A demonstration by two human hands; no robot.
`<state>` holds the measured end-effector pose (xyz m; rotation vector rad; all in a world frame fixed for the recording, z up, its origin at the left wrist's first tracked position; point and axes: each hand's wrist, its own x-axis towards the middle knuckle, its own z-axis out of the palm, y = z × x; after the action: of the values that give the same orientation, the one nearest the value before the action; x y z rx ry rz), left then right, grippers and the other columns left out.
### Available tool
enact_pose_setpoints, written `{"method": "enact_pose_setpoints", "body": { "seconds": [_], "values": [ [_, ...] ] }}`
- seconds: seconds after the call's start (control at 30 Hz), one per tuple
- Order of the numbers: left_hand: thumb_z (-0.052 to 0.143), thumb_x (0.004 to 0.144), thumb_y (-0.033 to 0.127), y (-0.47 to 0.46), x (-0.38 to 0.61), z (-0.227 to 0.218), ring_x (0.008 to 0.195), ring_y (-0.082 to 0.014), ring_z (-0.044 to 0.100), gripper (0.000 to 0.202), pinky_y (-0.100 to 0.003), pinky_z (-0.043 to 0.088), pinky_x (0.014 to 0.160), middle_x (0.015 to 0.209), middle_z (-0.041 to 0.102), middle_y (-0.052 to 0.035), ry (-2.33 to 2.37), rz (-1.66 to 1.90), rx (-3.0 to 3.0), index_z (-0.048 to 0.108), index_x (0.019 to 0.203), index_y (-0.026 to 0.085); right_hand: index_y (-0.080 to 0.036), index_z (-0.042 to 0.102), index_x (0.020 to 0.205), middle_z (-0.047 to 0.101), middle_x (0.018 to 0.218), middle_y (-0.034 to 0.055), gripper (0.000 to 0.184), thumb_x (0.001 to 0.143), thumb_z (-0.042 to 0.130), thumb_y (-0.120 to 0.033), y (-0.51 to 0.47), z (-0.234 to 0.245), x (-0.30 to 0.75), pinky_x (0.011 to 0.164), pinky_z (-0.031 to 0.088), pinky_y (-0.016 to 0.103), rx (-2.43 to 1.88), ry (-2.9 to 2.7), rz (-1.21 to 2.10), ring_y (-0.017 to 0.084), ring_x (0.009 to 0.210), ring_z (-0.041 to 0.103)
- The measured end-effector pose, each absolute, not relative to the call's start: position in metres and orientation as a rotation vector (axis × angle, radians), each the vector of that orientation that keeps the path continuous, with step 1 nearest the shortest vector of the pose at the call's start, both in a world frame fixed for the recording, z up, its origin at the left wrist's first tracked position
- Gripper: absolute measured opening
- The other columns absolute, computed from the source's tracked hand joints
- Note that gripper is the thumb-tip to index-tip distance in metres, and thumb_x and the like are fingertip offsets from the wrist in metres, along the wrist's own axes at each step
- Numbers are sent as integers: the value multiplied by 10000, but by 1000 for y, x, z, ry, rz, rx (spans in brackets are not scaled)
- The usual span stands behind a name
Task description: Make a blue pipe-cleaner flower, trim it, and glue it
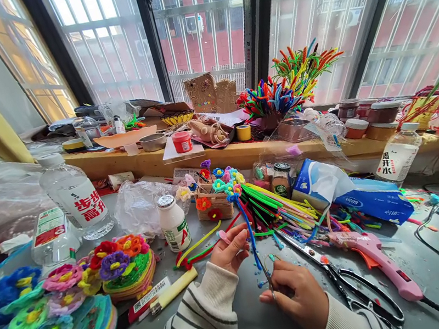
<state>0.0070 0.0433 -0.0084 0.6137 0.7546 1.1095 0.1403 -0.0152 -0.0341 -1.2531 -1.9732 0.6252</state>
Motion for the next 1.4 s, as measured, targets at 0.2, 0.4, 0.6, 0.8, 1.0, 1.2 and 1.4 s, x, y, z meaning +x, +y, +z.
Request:
{"method": "enact_pose_setpoints", "body": {
  "seconds": [0.2,0.4,0.6,0.8,1.0,1.2,1.4],
  "values": [
    [627,481,357,39,10,-9,416,-50,444,261,-160,317,374,494,545,9,889,1141,988,547,563,122,-160,383,417,349,483,-32,384,664,476,-438,-11,-34,146,423,269,192,-1299,-1931,497,76,446,342],
    [582,543,342,29,17,-8,448,-76,439,244,-212,345,464,443,477,30,936,1006,1354,467,510,130,-160,378,419,349,482,-31,379,680,458,-422,-11,-32,147,419,270,195,-1313,-1932,456,76,438,343],
    [547,580,342,27,17,-9,450,-78,434,243,-216,345,466,451,446,38,885,999,1374,423,514,143,-162,366,403,341,469,-33,401,675,451,-444,-11,-33,145,408,264,196,-1276,-1913,499,75,429,337],
    [546,573,360,31,15,-11,419,-65,417,268,-197,302,424,430,439,41,835,948,1349,409,495,143,-160,356,387,335,444,-36,442,698,390,-473,-11,-31,144,412,267,198,-1213,-1897,634,72,419,334],
    [555,566,366,35,13,-12,412,-62,415,283,-197,303,426,423,435,42,746,875,1330,407,481,140,-150,424,396,379,450,-11,541,687,276,-581,-13,-27,144,448,292,212,-1163,-1917,784,91,450,368],
    [584,546,339,31,15,-10,399,-56,407,278,-196,302,426,395,429,56,769,864,1278,396,478,145,-146,459,408,422,454,1,590,703,204,-588,-12,-27,145,499,325,220,-1094,-1952,879,99,464,414],
    [581,542,360,34,15,-12,399,-57,417,291,-191,304,423,388,439,53,770,836,1296,398,477,143,-146,454,395,409,443,-1,568,697,250,-582,-12,-24,145,476,315,217,-1145,-1935,844,100,460,416]
  ]
}}
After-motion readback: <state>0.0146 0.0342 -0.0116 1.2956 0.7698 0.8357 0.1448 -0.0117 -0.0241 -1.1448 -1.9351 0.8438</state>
